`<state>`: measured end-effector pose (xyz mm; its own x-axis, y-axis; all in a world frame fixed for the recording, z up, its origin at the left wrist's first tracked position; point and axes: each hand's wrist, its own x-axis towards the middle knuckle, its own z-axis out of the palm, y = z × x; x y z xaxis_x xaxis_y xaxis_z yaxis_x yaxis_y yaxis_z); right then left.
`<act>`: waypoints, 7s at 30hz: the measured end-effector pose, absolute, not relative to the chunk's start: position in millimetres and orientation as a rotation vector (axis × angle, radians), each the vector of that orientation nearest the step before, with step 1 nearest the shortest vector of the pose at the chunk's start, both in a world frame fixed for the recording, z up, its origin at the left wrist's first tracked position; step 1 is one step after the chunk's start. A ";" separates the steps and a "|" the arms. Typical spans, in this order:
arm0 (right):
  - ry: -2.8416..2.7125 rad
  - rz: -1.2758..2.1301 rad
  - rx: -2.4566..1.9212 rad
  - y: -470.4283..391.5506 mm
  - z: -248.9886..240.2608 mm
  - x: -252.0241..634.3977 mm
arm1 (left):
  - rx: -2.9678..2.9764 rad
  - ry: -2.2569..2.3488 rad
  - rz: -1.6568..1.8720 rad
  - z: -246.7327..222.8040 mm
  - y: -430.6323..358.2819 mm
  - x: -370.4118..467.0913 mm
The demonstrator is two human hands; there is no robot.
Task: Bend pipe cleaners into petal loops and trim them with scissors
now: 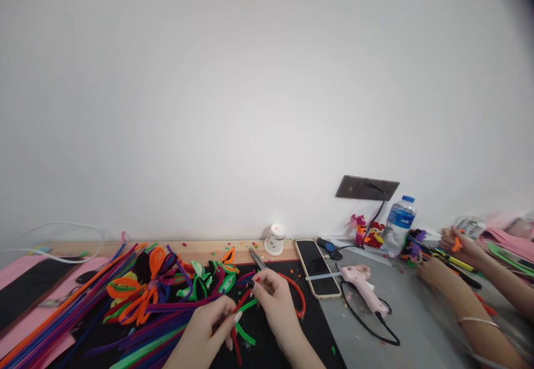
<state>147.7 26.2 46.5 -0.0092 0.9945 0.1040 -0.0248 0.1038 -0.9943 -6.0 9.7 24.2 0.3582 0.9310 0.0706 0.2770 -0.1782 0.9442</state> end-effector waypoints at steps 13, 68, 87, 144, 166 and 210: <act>-1.295 0.988 -1.207 27.6 38.3 150.9 | 1.496 1.069 0.985 24.7 15.3 -9.3; -1.428 1.261 -1.068 26.1 34.4 150.8 | 0.653 0.888 1.168 22.2 23.6 -11.5; -1.044 1.523 -0.898 29.6 34.8 148.3 | 0.820 1.014 0.930 23.3 17.0 -2.2; -1.533 1.611 -1.200 25.2 33.7 161.3 | 1.770 0.897 0.517 32.8 1.4 -3.7; -1.505 1.537 -1.122 22.8 43.0 152.1 | 1.694 0.920 0.617 21.7 6.0 -1.3; -1.088 1.532 -0.814 31.2 38.7 158.0 | 1.464 0.955 0.773 15.5 9.8 -0.2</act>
